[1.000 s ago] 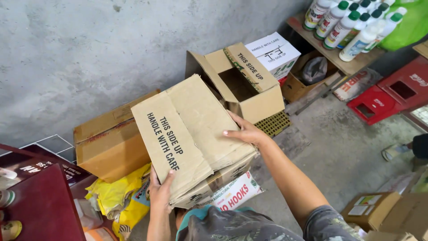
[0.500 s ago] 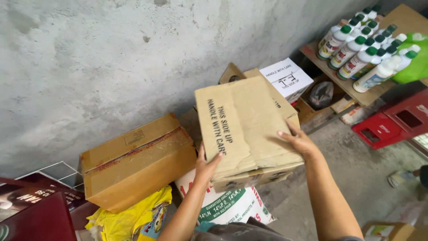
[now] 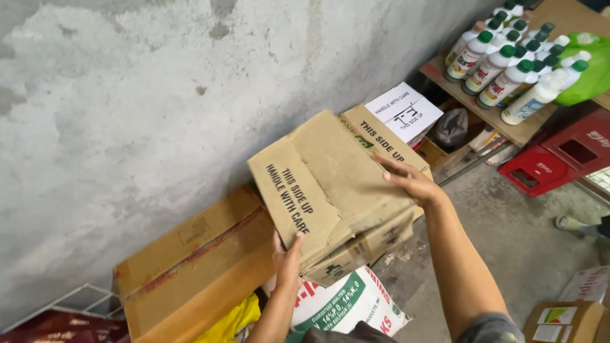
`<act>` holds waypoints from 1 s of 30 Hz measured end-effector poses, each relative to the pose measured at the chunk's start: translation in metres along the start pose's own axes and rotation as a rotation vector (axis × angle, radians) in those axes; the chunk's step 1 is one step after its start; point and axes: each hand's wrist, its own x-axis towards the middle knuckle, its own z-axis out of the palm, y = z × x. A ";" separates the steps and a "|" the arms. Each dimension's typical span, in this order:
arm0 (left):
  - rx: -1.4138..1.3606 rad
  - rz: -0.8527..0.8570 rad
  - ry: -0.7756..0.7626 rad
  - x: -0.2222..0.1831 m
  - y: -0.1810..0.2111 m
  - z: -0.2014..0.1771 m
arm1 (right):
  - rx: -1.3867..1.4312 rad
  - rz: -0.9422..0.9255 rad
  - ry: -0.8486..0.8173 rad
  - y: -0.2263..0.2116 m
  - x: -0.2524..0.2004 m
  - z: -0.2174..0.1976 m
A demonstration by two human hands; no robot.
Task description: Packing small product boxes and plastic bottles into larger cardboard shipping boxes in a storage area.
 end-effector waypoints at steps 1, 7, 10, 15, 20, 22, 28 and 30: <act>0.006 0.002 -0.014 0.011 0.001 -0.006 | 0.002 -0.004 0.014 0.006 0.011 0.004; 0.646 0.364 -0.064 0.052 -0.034 -0.049 | 0.406 0.130 0.511 0.053 0.019 0.066; 0.800 0.244 -0.161 0.029 -0.025 -0.034 | 0.433 0.371 0.685 0.040 -0.014 0.133; 1.000 0.456 -0.331 0.027 -0.041 -0.014 | 0.232 0.225 0.621 0.092 -0.016 0.224; 1.085 0.236 -0.322 0.046 -0.003 0.006 | 0.472 0.319 0.493 0.081 0.005 0.229; 1.085 0.002 -0.328 0.059 -0.005 0.002 | 0.515 0.331 0.463 0.079 0.012 0.225; 1.285 0.426 -0.380 0.072 -0.026 -0.016 | 0.578 0.479 0.414 0.085 -0.011 0.221; 1.390 0.522 -0.331 0.068 -0.021 -0.018 | 0.630 0.453 0.410 0.104 -0.025 0.227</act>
